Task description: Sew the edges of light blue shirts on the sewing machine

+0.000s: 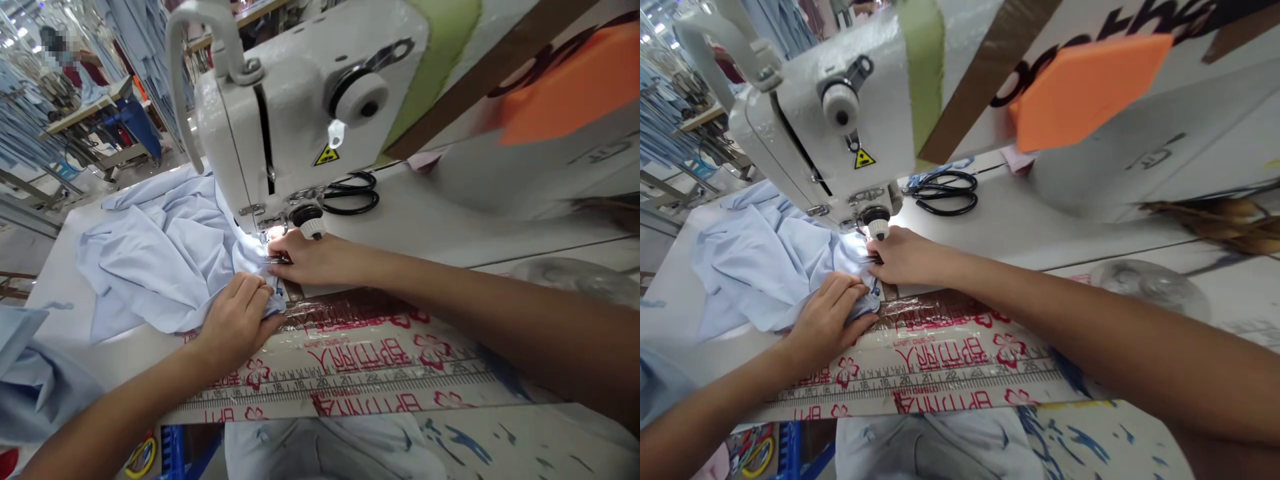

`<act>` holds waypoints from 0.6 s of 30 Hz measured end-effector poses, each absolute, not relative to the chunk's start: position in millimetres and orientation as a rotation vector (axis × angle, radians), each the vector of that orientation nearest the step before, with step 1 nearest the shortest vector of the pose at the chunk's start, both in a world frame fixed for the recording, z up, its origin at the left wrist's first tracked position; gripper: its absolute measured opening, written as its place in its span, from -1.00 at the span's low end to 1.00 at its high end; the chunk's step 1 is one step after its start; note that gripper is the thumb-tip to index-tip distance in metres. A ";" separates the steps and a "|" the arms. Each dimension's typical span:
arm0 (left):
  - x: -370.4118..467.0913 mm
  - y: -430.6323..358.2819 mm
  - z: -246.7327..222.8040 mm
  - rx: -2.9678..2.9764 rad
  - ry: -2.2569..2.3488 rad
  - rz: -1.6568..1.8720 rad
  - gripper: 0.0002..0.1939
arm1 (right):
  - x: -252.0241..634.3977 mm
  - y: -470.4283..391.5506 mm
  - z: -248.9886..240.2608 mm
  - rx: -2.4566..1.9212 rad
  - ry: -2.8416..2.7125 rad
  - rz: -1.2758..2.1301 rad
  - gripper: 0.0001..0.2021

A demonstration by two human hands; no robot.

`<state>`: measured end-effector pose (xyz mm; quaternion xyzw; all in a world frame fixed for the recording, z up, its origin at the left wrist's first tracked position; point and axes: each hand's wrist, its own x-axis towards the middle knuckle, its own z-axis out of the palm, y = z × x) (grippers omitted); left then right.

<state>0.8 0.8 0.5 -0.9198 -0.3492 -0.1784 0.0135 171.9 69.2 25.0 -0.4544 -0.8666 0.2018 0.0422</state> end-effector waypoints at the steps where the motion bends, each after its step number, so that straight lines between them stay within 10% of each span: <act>1: 1.3 1.4 1.9 -2.867 -1.086 -0.543 -0.80 | 172.5 69.2 26.0 -1.391 -2.644 0.633 -0.83; 8: 0.4 2.7 18.2 -2.907 -0.946 -0.020 -0.82 | 174.8 72.1 20.5 -1.342 -2.633 0.710 -0.86; 18: 6.1 9.5 -2.7 -2.700 -1.017 -0.492 -0.80 | 172.5 72.9 20.6 -1.331 -2.658 0.670 -0.88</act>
